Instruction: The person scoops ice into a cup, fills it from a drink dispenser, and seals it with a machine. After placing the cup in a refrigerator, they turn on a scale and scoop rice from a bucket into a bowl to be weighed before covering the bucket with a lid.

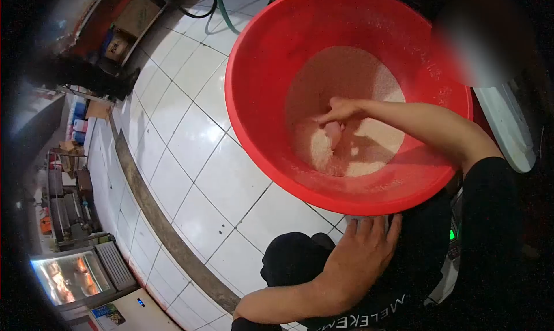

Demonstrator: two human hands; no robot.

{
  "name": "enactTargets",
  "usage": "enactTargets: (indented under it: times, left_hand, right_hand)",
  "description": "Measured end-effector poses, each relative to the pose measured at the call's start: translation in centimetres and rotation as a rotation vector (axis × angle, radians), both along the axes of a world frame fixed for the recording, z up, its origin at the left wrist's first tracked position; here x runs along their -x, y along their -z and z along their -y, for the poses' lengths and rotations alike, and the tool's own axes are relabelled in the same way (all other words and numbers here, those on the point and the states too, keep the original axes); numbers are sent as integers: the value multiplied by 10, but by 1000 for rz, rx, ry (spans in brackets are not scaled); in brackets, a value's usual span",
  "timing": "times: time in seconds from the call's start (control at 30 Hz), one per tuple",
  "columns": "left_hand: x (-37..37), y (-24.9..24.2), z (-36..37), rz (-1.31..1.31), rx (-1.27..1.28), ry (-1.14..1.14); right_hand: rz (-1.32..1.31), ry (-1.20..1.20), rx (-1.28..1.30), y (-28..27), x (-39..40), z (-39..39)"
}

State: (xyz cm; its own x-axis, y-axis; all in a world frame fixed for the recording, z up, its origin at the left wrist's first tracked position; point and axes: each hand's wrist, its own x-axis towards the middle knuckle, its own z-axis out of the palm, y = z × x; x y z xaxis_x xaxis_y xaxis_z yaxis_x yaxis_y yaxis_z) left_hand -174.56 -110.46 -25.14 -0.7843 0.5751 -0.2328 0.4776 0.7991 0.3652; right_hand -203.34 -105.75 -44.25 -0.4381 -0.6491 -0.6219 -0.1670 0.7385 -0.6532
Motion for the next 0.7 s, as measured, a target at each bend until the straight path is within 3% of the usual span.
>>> enactTargets:
  times: [0.03,0.07,0.17,0.2,0.27,0.33,0.4,0.57,0.7]
  left_hand:
    - [0,-1,-2,2,-20,-13]
    - [1,-1,-4,0,-29,-23]
    - [-4,-4,-6,-30,-54,-24]
    - [-5,-6,-6,4,-51,-7]
    - [-6,-8,-7,20,-49,21]
    - [-6,-7,-12,48,-28,10]
    - [-9,-3,-14,38,-49,38]
    - [-5,-16,-17,167,-43,156]
    - [-3,-30,-17,287,-39,36]
  right_hand:
    - [218,109,133,-4,3,-6]
    - [216,100,124,-10,11,-10]
    - [405,139,419,-35,25,-22]
    - [387,133,421,-46,22,-28]
    - [455,419,616,-66,15,-46]
    - [486,369,641,-75,18,-64]
    - [488,610,819,-125,-19,-74]
    - [511,680,1094,-169,-60,-148]
    - [459,782,1221,-199,-128,-251]
